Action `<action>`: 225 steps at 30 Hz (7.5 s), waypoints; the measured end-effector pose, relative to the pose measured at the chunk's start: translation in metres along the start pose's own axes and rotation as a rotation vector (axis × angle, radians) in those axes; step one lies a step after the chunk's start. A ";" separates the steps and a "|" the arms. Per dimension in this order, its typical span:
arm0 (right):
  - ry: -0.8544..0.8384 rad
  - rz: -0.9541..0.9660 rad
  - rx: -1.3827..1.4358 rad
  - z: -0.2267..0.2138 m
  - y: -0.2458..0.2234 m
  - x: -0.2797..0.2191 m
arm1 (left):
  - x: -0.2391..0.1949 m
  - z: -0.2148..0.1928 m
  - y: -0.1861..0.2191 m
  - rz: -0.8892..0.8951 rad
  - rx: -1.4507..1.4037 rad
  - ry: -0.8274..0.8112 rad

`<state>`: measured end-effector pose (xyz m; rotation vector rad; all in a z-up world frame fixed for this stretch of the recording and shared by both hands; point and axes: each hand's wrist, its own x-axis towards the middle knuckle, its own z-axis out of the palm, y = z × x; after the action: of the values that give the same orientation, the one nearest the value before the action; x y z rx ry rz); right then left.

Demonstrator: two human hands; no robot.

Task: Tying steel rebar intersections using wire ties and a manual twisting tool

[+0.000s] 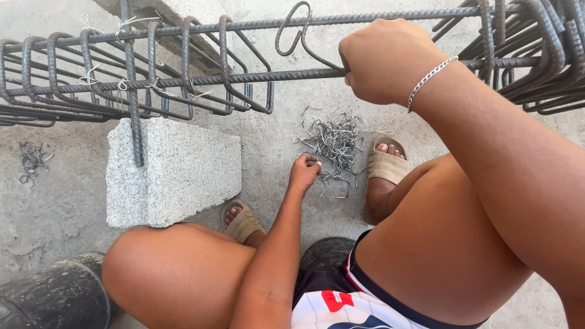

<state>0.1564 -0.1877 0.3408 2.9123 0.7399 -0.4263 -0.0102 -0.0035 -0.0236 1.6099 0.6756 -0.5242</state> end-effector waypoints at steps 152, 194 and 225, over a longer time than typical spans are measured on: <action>0.720 -0.686 0.180 -0.078 -0.090 -0.056 | -0.277 -0.167 0.325 0.700 0.041 -0.468; -0.360 -0.824 1.718 -0.066 -0.066 -0.046 | -0.262 -0.205 0.327 0.845 0.267 -0.725; -0.437 -0.699 1.856 -0.056 -0.076 -0.039 | -0.276 -0.169 0.322 1.531 0.728 0.226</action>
<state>0.1001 -0.1291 0.4030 3.0309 1.9541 -3.0580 0.0042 0.1029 0.4204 2.3211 -0.7728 0.6375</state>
